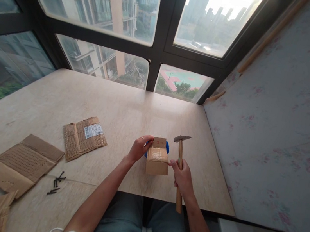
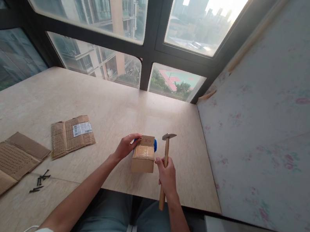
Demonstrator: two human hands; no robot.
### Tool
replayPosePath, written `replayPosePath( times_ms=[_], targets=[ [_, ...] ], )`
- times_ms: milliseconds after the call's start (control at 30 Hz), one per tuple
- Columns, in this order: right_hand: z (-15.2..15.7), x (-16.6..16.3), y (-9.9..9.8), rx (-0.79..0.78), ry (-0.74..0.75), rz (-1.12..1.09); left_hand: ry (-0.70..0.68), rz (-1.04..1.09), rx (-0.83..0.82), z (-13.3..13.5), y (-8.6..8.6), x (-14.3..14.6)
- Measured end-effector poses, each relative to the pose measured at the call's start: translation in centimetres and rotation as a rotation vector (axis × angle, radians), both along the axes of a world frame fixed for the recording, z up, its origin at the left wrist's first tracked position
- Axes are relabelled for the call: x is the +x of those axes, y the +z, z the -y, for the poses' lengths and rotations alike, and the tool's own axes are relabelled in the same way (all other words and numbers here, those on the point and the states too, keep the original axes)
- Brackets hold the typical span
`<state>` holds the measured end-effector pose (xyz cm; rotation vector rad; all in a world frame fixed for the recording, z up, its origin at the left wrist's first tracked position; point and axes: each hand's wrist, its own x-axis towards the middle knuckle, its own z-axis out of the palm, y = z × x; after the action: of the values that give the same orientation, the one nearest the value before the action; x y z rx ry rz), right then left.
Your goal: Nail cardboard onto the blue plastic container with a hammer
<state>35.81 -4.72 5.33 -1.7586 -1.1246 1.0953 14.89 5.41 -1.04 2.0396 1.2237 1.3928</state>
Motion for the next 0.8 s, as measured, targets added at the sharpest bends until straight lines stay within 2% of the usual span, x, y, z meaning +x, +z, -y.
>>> replayPosePath(
  times_ms=[67, 133, 267, 333, 433, 567, 667, 800],
  targets=[
    [0.1, 0.4, 0.9, 0.055, -0.011, 0.089, 0.006, 0.013, -0.029, 0.0, 0.0, 0.0],
    [0.0, 0.7, 2.1, 0.089, 0.034, 0.078, -0.002, 0.020, -0.053, 0.0, 0.0, -0.1],
    [-0.6, 0.7, 4.2, 0.028, 0.258, -0.062, -0.024, 0.043, -0.082, 0.0, 0.1, -0.3],
    [-1.0, 0.4, 4.5, 0.007, 0.353, -0.017, -0.028, 0.063, -0.099, 0.0, 0.2, -0.3],
    [-1.5, -0.2, 3.7, 0.069, 0.464, 0.124, -0.036, 0.078, -0.145, 0.2, 0.3, -0.4],
    [-1.5, -0.6, 1.5, 0.150, 0.542, 0.263, -0.028, 0.091, -0.197, 0.2, 0.2, -0.4],
    [-1.3, -0.7, 0.7, 0.144, 0.546, 0.303, -0.026, 0.104, -0.192, 0.1, -0.1, -0.4],
    [-1.4, -0.8, 1.1, 0.167, 0.492, 0.280, -0.026, 0.121, -0.190, 0.0, -0.2, -0.3]
  ],
)
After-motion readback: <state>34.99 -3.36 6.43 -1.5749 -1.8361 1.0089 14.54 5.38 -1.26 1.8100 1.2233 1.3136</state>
